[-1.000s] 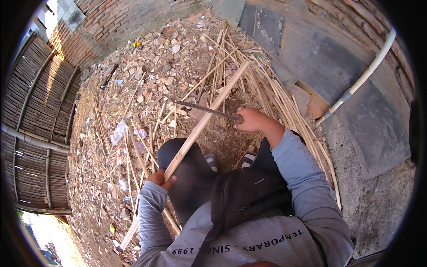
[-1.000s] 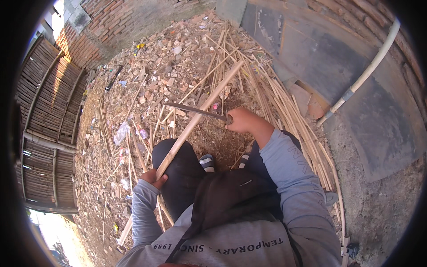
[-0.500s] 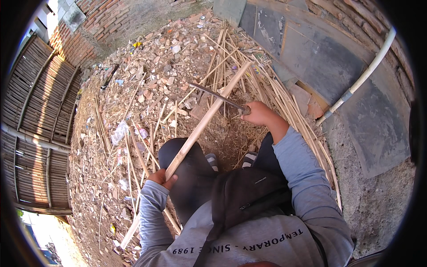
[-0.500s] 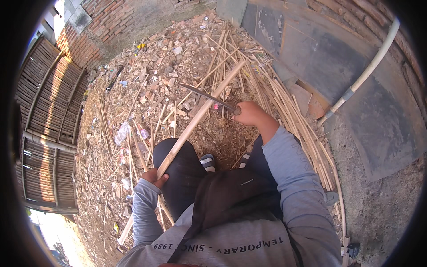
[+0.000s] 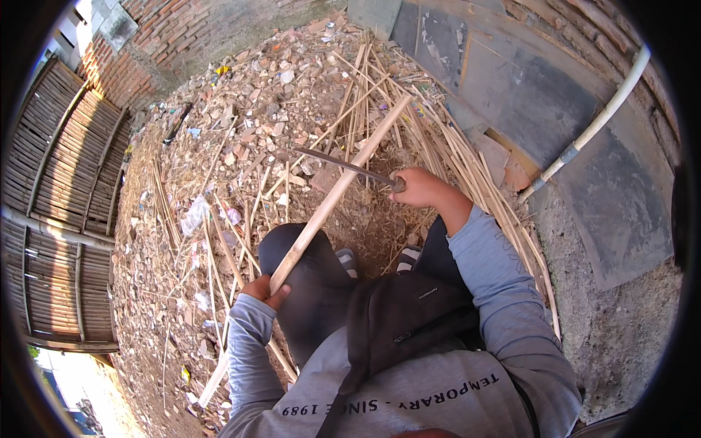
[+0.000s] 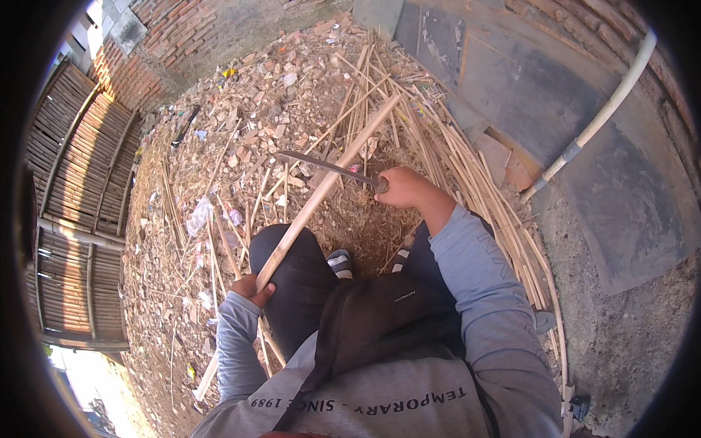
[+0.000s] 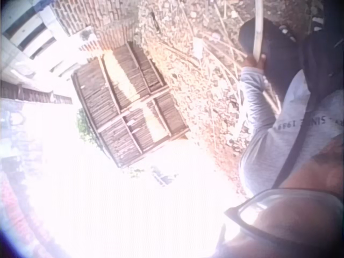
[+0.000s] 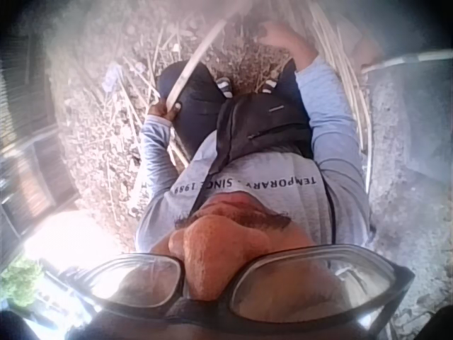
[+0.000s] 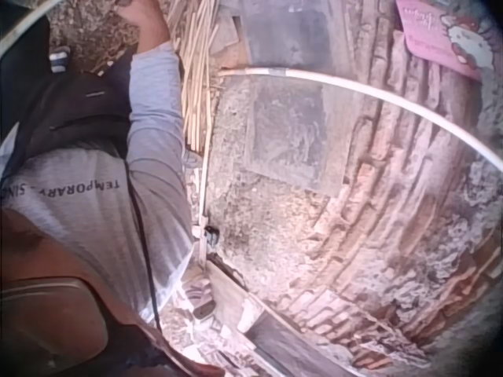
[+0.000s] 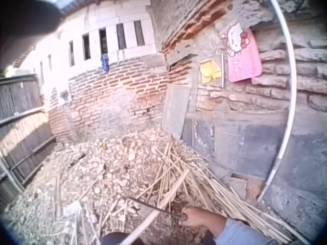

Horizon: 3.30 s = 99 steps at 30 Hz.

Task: The person uses a knife to shave the edges of a bamboo strip while holding the strip by hand.

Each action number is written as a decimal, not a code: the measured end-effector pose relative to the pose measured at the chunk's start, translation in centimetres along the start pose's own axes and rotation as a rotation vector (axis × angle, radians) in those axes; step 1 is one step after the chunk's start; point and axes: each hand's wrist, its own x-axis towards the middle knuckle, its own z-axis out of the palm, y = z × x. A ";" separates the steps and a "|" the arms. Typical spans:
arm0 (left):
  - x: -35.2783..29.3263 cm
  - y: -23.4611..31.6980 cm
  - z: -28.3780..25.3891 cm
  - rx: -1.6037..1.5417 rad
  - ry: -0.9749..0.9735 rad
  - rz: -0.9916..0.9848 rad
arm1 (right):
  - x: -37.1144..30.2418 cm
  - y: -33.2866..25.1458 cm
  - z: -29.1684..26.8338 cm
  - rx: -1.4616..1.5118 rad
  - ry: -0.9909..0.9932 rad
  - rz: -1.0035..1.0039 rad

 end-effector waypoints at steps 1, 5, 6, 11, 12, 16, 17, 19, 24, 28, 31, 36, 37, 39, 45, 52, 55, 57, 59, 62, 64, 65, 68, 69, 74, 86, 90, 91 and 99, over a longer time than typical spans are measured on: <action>0.0 0.1 -0.1 0.038 -0.006 -0.011 | -0.3 -0.5 -0.5 -0.009 0.004 0.010; 0.4 -0.1 0.0 0.133 -0.017 -0.029 | 0.2 0.0 -0.5 0.001 0.008 0.062; 0.5 -0.3 0.0 0.143 -0.016 -0.027 | 0.2 0.3 -0.5 0.013 0.003 0.088; 0.2 0.2 0.0 0.106 0.000 -0.029 | 0.2 0.1 -0.5 -0.010 0.047 0.057; 0.1 0.5 -0.1 0.100 0.012 -0.027 | 0.1 0.2 -0.3 -0.024 0.043 0.020; 0.3 -0.8 0.4 0.125 0.022 0.014 | -0.4 -0.8 0.7 -0.071 0.040 -0.109; 0.4 -0.8 0.5 0.152 0.019 0.010 | -0.5 -0.9 0.9 -0.081 0.045 -0.134; 0.4 -0.8 0.4 0.154 0.018 0.002 | -0.3 -1.2 -0.3 -0.055 -0.022 -0.051; 0.2 0.0 0.1 0.092 0.007 0.004 | 0.2 0.3 -0.8 0.021 0.065 0.100; 0.4 -0.3 0.3 0.161 0.002 -0.012 | 0.3 0.8 0.2 0.017 0.064 0.014; 0.4 -0.3 0.2 0.091 -0.026 -0.035 | -0.1 0.0 1.1 -0.004 0.016 -0.070; 0.7 -1.2 0.3 0.130 -0.062 -0.112 | -0.3 -1.4 0.9 -0.023 -0.011 -0.096; 0.8 -0.9 0.3 0.149 -0.068 -0.116 | -0.2 -1.4 0.4 -0.044 -0.023 -0.084; 0.8 -0.3 0.1 0.185 -0.080 -0.123 | 0.1 -0.8 0.0 -0.041 -0.020 -0.040; 0.7 -0.9 0.5 0.146 -0.013 0.006 | 0.3 1.0 -0.9 0.097 0.063 0.139; 0.8 -1.3 0.5 0.106 -0.042 -0.035 | 0.2 0.1 0.1 -0.002 -0.016 -0.027; 0.8 -1.1 0.2 0.079 -0.076 -0.099 | 0.0 -0.8 1.1 -0.008 -0.029 -0.106; 0.6 -0.3 0.0 0.089 -0.067 -0.107 | -0.1 -1.0 1.2 -0.003 -0.025 -0.109; 0.4 0.2 -0.2 0.081 -0.066 -0.114 | 0.0 -1.2 0.7 -0.008 -0.042 -0.080; 0.5 0.5 -0.3 0.076 -0.066 -0.116 | 0.2 -0.2 0.5 0.034 -0.026 -0.062; 0.5 0.2 -0.1 0.085 -0.049 -0.084 | 0.3 0.3 0.3 0.028 0.016 -0.018; 0.5 -0.5 0.2 0.094 -0.031 -0.053 | 0.3 0.3 0.2 0.024 0.036 0.005; 0.7 -1.5 0.7 0.087 -0.009 -0.031 | 0.1 0.4 0.0 -0.023 0.077 0.022; 0.7 -1.7 0.8 0.079 -0.008 -0.035 | 0.1 0.4 0.0 -0.003 0.062 0.016; 0.4 -0.9 0.4 0.044 -0.017 -0.044 | -0.7 -1.5 -0.3 0.001 -0.021 -0.062; 0.9 -1.5 0.7 0.111 -0.033 -0.021 | 0.2 0.7 -0.5 0.072 0.077 0.093; 0.8 -1.3 0.5 0.161 -0.038 -0.027 | 0.0 0.2 -0.3 0.044 0.033 0.059; 0.8 -1.3 0.4 0.146 -0.036 -0.027 | -0.1 -0.2 -0.3 0.023 0.010 0.023; 0.7 -2.3 1.2 -0.033 0.006 -0.019 | -0.3 -1.3 -0.1 0.017 -0.033 -0.016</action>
